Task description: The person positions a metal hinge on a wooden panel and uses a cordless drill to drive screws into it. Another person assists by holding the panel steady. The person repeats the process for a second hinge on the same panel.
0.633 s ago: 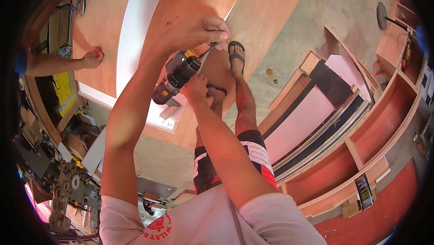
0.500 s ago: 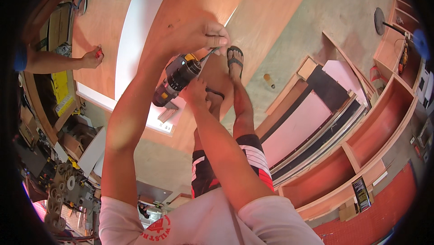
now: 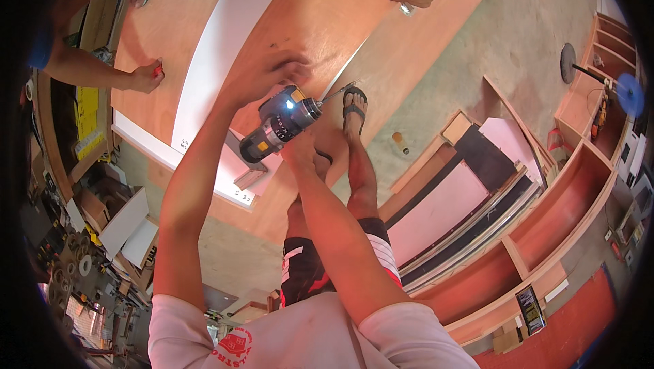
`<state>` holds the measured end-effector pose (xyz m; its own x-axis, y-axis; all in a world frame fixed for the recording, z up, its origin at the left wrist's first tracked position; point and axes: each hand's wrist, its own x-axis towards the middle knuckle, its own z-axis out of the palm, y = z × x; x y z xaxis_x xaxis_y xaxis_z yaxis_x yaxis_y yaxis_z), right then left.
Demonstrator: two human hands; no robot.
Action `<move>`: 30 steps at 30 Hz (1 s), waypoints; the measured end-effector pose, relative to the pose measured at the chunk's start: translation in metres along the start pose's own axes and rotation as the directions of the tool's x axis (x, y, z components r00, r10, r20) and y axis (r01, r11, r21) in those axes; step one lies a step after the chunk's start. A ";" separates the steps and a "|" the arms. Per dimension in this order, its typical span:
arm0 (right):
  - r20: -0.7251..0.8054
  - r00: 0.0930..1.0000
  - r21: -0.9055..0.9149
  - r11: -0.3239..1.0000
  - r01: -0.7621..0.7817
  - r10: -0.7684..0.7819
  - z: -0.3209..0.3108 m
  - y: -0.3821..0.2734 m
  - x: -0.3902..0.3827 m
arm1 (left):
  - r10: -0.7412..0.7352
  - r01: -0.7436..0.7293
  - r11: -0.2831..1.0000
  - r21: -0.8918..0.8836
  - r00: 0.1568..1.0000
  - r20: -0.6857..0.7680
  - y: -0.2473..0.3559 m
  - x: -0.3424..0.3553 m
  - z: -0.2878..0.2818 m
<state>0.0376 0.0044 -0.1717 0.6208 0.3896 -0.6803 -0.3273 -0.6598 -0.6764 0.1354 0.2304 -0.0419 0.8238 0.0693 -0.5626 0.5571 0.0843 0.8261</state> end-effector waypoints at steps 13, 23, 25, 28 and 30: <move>-0.015 0.941 -0.242 0.914 0.325 -0.339 -0.003 0.021 0.009 | 0.303 -0.199 0.890 0.409 0.930 -0.206 -0.107 -0.126 0.043; 0.102 0.914 -0.412 0.820 0.398 -0.392 -0.026 0.051 0.027 | 0.533 -0.555 0.832 0.000 0.798 -0.282 -0.111 -0.090 0.060; 0.119 0.903 -0.440 0.793 0.421 -0.413 -0.028 0.058 0.033 | 0.528 -0.561 0.828 -0.018 0.789 -0.313 -0.110 -0.091 0.062; 0.152 0.886 -0.475 0.754 0.454 -0.438 -0.034 0.067 0.037 | 0.570 -0.594 0.804 0.031 0.753 -0.328 -0.113 -0.093 0.063; 0.174 0.872 -0.497 0.724 0.479 -0.457 -0.037 0.070 0.037 | 0.576 -0.594 0.802 0.067 0.737 -0.354 -0.116 -0.094 0.066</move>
<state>0.0641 -0.0513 -0.2340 0.5671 0.7534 -0.3329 0.4141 -0.6101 -0.6755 0.0005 0.1490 -0.0825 0.8910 0.4512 0.0504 -0.0358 -0.0407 0.9985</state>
